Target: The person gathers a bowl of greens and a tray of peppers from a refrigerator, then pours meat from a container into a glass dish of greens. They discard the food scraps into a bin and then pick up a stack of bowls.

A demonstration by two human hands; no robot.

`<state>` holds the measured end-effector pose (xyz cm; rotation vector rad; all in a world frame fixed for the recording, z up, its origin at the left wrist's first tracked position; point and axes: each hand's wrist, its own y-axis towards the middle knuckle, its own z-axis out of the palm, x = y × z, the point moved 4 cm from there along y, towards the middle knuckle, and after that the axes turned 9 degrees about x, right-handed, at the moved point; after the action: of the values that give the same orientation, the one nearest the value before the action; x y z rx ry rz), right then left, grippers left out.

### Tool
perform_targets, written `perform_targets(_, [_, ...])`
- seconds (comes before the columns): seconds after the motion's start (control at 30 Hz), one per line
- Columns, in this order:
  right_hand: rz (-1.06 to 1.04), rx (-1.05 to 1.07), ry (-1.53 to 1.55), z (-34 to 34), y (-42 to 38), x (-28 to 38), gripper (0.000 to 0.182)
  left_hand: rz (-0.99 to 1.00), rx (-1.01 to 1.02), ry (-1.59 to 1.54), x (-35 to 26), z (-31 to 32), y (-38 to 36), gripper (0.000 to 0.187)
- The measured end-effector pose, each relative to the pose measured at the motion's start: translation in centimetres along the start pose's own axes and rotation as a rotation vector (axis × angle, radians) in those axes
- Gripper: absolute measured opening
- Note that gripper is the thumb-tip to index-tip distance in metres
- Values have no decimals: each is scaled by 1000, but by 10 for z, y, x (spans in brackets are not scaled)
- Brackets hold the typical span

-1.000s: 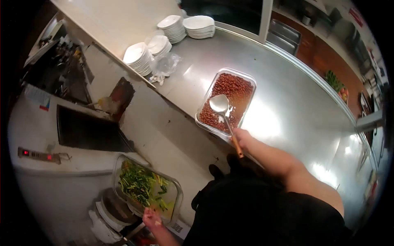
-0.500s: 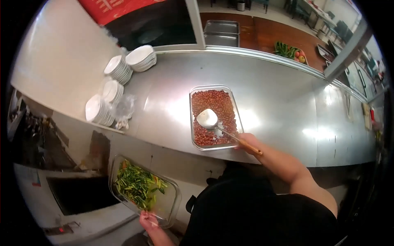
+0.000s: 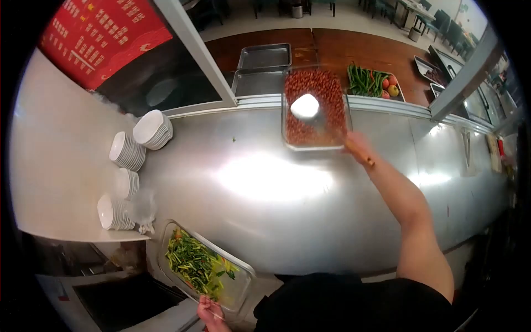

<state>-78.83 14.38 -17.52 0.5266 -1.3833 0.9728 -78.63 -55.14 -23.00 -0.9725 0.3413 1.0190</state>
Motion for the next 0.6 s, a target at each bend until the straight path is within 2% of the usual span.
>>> perform_targets(0.07, [-175,33,8,-6,34,25,16,-21,-2,-69,17,-7,20,13])
perform_targets(0.1, [-173,43,9,-6,52,23,16,-14,-8,-73,15,-21,25,13])
perform_targets(0.13, [-157,55,17,-7,73,24,23,-4,37,-99,13,-38,37,14])
perform_targets(0.17, [-138,69,23,-6,92,21,37,6,80,-126,13,-58,47,15])
perform_targets(0.2, [-113,82,132,10,94,34,26,18,80,-134,13,-75,51,15])
perform_targets(0.27, [-151,114,184,-6,144,29,22,-106,-79,-7,22,-105,58,52])
perform_targets(0.3, [-165,131,242,-11,162,17,18,-109,-94,-16,25,-109,57,52])
perform_targets(0.37, [-131,-57,302,13,164,19,16,-83,9,-68,20,-102,61,48])
perform_targets(0.4, [-134,-59,337,16,177,14,34,-70,-2,-68,17,-104,64,48])
perform_targets(0.47, [-140,-44,357,18,198,6,31,-64,-6,-22,7,-106,69,47])
perform_targets(0.5, [-169,-53,336,5,205,32,28,-71,3,-39,13,-89,75,47])
perform_targets(0.57, [-138,-60,359,-1,220,8,27,-63,47,19,6,-83,65,45])
perform_targets(0.6, [-160,-106,360,0,224,0,27,-51,6,32,-3,-70,62,45])
